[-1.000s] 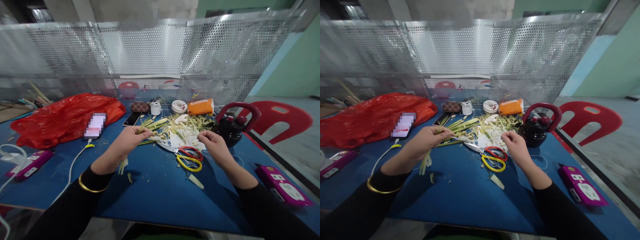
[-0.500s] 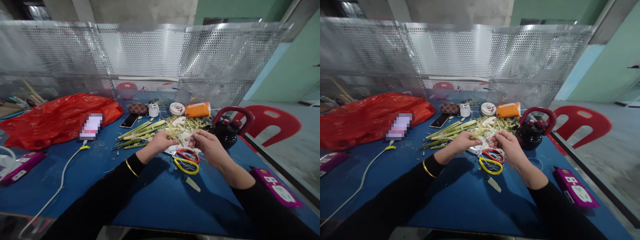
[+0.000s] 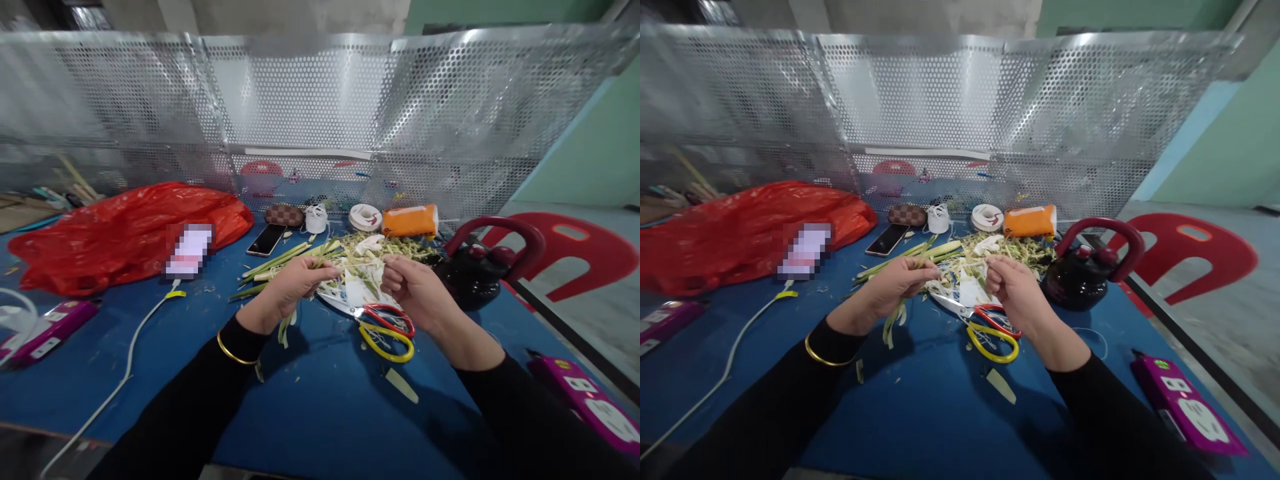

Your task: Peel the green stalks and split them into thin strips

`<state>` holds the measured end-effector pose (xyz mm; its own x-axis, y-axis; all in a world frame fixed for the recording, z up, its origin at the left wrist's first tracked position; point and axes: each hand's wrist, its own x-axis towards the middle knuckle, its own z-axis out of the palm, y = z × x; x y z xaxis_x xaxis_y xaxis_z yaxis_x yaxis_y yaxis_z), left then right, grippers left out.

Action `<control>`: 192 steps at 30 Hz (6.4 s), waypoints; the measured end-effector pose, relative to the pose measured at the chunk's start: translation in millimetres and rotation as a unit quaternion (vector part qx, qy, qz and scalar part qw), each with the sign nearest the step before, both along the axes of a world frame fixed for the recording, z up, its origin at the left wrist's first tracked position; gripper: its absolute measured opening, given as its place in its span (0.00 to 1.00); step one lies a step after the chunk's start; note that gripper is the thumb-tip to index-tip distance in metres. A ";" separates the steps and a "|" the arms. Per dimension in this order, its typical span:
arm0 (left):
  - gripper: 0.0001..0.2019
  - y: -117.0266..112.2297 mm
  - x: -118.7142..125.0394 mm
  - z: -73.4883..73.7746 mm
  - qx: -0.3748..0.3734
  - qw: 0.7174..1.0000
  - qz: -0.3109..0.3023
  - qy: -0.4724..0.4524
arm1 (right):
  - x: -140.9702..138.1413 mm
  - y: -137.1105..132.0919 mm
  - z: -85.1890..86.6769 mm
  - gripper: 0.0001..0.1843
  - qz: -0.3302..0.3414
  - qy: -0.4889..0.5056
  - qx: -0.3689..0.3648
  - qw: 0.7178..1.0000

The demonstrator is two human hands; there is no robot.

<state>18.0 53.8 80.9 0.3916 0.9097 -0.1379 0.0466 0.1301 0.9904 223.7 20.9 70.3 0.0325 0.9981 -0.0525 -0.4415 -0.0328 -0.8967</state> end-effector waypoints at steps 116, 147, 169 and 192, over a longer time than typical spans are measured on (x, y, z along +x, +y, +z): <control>0.09 -42.2 12.6 19.8 0.156 0.983 -0.034 0.089 | -3.5 -38.5 0.2 0.10 -0.029 -0.509 0.263 0.819; 0.11 -28.9 0.2 42.0 0.182 0.955 -0.104 0.212 | -12.2 -15.0 6.0 0.14 0.108 -0.348 0.193 0.911; 0.07 -20.5 -30.0 62.5 0.171 0.979 0.033 0.102 | -17.0 26.9 -23.0 0.07 -0.088 -0.475 0.226 0.846; 0.11 -31.7 -4.7 46.9 0.162 0.974 -0.097 0.123 | 20.8 -58.6 23.1 0.10 -0.110 -0.536 0.283 0.787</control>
